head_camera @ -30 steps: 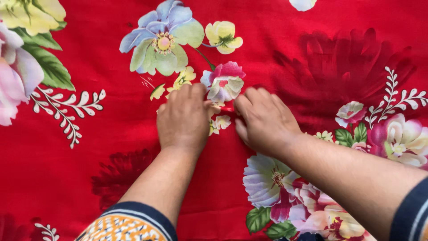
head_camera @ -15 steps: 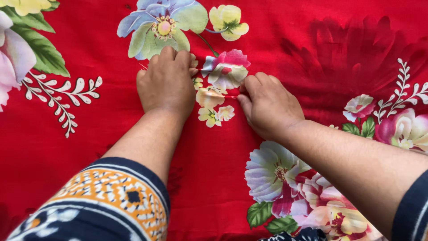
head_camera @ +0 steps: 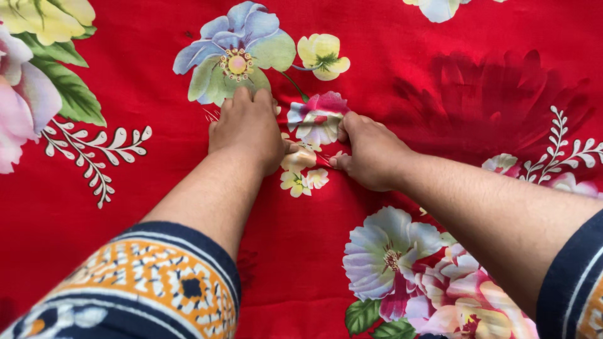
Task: The person repeatedly smooths and adjusts a large red floral fabric spread over a surface. They use both hands to press down and flatten the material, moving across different sections to remove wrinkles.
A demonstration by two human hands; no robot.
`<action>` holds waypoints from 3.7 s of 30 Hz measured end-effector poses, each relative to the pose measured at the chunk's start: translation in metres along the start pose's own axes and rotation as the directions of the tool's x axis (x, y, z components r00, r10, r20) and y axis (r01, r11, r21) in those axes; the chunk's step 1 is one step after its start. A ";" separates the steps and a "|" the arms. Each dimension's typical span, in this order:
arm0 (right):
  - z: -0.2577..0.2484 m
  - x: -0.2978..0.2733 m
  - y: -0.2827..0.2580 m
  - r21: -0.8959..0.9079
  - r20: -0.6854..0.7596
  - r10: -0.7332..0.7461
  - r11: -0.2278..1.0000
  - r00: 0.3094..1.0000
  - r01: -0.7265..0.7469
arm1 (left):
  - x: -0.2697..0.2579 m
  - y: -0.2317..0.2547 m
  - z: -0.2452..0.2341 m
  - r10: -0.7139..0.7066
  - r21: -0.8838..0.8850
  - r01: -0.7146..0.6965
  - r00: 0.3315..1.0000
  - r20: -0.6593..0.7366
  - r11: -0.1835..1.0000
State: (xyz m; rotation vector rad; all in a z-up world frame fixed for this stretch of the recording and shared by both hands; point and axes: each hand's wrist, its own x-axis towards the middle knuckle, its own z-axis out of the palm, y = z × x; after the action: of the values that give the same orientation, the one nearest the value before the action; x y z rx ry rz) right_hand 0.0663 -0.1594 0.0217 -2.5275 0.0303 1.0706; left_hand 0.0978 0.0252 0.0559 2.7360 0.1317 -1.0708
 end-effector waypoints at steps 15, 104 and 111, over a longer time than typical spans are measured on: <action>-0.006 0.002 -0.013 -0.012 0.061 0.087 0.996 0.994 -0.086 | 0.034 0.018 -0.009 -0.121 0.141 0.096 0.976 0.180 0.985; -0.087 0.100 -0.050 -0.451 -0.307 -0.603 0.773 0.736 0.446 | 0.081 0.007 -0.031 0.092 -0.132 -0.205 0.807 -0.583 0.970; -0.112 0.116 -0.056 -0.481 -0.322 -0.657 0.734 0.682 0.480 | 0.094 0.014 -0.051 0.117 -0.052 -0.177 0.814 -0.569 0.983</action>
State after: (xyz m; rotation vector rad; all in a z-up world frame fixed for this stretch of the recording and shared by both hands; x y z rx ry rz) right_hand 0.2341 -0.1336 0.0311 -2.7399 -0.8637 0.1853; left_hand 0.2022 0.0234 0.0309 2.8191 0.0539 -0.1765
